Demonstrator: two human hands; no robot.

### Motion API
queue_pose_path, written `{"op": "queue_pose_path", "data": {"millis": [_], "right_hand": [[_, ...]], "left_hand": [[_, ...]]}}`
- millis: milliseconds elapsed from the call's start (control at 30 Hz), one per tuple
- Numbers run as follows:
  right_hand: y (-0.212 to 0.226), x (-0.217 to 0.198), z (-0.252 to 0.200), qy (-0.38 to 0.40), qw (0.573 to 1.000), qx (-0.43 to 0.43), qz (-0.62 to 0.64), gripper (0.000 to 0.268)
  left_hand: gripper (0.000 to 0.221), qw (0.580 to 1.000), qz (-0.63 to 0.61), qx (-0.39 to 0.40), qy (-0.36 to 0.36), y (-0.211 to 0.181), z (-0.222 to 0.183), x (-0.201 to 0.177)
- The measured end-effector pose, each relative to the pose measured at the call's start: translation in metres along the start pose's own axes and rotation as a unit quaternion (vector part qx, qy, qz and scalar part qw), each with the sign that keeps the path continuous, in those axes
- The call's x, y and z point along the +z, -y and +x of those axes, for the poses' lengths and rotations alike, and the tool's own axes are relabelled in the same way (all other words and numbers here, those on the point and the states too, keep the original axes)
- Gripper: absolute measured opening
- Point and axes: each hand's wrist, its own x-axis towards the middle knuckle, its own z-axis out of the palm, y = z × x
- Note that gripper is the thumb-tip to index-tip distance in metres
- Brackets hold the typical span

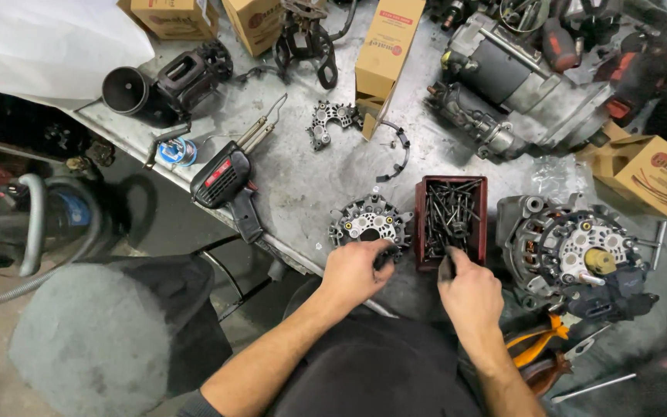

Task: The person is sorting through small screws and components while inspecting a car alternator part on a workshop workbench.

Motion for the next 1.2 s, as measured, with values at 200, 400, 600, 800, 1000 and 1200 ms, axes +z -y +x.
{"op": "queue_pose_path", "data": {"millis": [200, 400, 600, 800, 1000, 1200], "right_hand": [[-0.003, 0.004, 0.012, 0.062, 0.993, 0.037, -0.095, 0.035], [-0.003, -0.002, 0.015, 0.074, 0.994, 0.056, -0.066, 0.039], [0.002, 0.000, 0.006, 0.039, 0.998, 0.034, -0.024, 0.039], [0.004, 0.004, 0.015, 0.021, 0.998, 0.041, -0.046, 0.037], [-0.010, 0.014, 0.015, -0.018, 0.998, 0.024, -0.058, 0.033], [-0.011, 0.002, 0.027, 0.039, 0.993, -0.107, -0.035, 0.046]], "left_hand": [[0.034, 1.000, -0.010, 0.003, -0.006, 0.000, -0.001, 0.000], [0.031, 1.000, -0.012, -0.016, -0.007, -0.006, -0.001, -0.003], [0.029, 1.000, -0.004, -0.002, -0.021, -0.002, -0.005, 0.001], [0.032, 1.000, 0.006, 0.012, -0.019, -0.008, -0.002, -0.004], [0.030, 1.000, 0.010, 0.002, -0.010, -0.002, 0.000, 0.004], [0.031, 1.000, 0.005, 0.020, -0.007, -0.001, -0.001, 0.006]]}}
